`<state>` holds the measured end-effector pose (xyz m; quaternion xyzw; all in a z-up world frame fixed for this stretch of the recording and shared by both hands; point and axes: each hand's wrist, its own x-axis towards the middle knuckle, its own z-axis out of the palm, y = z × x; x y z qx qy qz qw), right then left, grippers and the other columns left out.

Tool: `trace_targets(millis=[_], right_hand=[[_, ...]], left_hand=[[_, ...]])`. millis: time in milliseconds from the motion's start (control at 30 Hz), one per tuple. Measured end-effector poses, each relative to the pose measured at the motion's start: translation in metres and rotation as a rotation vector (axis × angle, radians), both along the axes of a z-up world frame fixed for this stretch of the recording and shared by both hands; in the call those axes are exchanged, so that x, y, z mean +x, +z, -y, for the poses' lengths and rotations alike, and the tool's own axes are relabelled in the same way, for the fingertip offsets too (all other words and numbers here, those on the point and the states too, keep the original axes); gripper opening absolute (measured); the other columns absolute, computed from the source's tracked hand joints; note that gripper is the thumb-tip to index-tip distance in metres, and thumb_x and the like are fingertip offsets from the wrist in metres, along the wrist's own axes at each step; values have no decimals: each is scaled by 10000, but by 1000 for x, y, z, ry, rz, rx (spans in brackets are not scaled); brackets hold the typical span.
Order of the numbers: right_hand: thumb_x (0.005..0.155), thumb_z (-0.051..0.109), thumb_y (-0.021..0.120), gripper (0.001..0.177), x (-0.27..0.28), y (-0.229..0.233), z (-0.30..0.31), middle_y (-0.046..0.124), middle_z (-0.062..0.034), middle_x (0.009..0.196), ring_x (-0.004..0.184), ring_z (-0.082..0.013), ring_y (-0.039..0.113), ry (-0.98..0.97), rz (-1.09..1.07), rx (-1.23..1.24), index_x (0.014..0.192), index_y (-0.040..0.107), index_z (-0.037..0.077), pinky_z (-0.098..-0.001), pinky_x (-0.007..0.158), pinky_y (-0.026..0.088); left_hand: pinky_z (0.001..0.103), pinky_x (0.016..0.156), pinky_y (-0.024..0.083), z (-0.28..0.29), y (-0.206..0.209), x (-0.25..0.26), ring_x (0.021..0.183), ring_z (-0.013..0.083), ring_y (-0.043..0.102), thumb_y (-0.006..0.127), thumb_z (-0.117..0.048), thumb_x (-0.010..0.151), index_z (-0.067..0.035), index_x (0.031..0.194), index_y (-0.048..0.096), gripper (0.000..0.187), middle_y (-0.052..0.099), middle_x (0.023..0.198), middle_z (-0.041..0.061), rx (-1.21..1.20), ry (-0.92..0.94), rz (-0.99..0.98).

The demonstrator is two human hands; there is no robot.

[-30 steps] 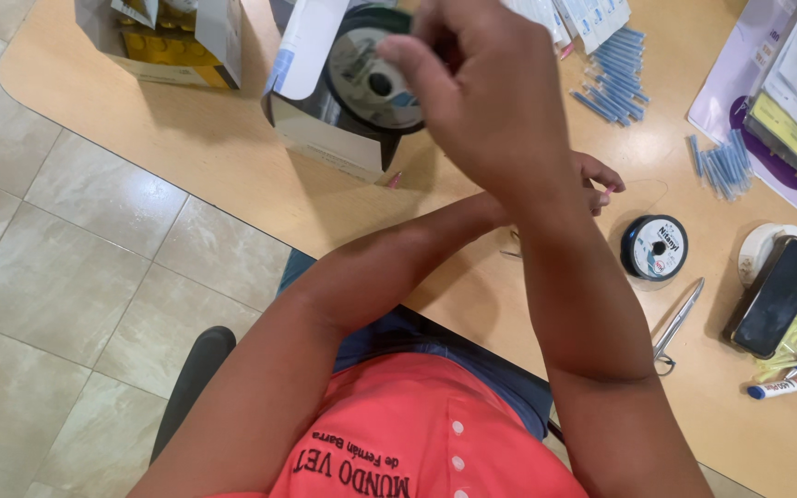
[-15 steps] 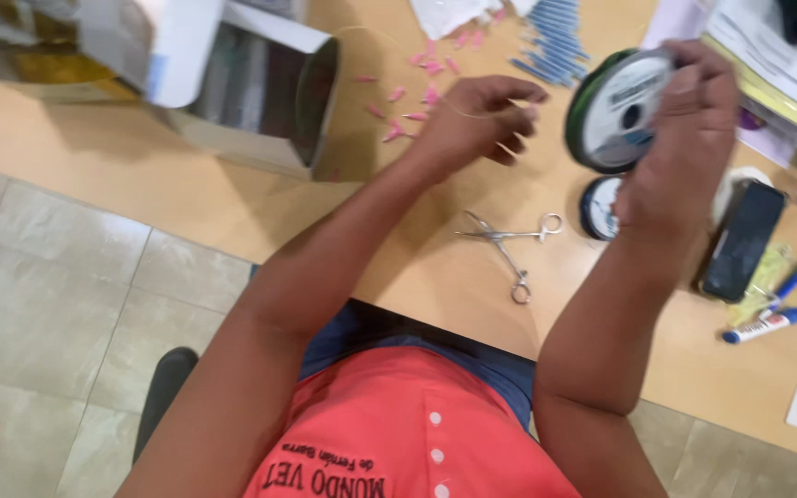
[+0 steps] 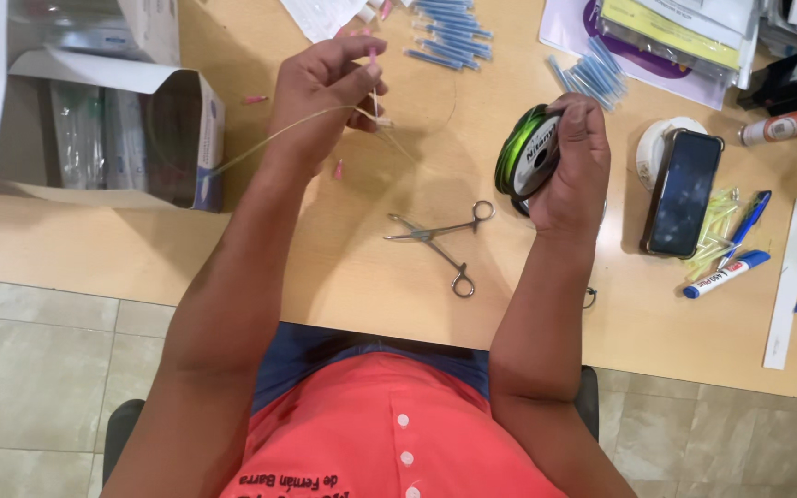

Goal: The person assembles medical supplies on a table, handling syringes, needles, and a spool of suture thread. They use scissors to cut the thread and manipulate small plastic components, organizing items and occasionally reaching into a box.

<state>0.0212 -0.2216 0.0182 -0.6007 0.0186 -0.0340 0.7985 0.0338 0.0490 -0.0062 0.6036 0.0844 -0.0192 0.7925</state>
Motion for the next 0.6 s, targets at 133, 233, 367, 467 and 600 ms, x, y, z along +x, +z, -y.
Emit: trace_targets(millis=[133,233,367,467,600], right_hand=[[961,388,718,288,3,-7,14,481,34,860,701,-82,496,10,59,24,950,574,140,-243,605,460],[881,390,826,369,1,-16,36,674,-111,962,784,-194,663,44,-49,187,1085,621,160,-269,608,547],[1053,190,658,267,-3,-23,65,597,-82,1121,966,-166,547,372,-41,1083,1310,659,122,-230,787,529],[1019,17,671,291,-1,-24,81,616,-110,1128,956,-177,561,343,-47,1403,1310,688,16,-248,767,581],[979,-51,647,272,3,-30,83,585,-119,1106,915,-182,552,295,-64,1505,1250,635,-26,-277,756,608]], left_hand=[[196,516,630,2,2,-3,594,58,637,656,-103,990,-82,1247,720,266,718,819,23,274,-56,22],[225,539,616,6,-4,-8,609,69,616,643,-135,974,-92,1215,731,261,682,758,22,335,-116,40],[239,535,569,2,-9,-5,544,64,612,652,-134,979,-90,1216,729,253,699,747,-3,392,-107,91],[224,528,595,-4,3,-5,591,64,618,651,-124,972,-102,1216,738,260,693,762,1,354,-53,26],[212,490,595,-6,4,-5,570,63,598,659,-104,982,-87,1208,738,240,695,761,19,394,-9,71]])
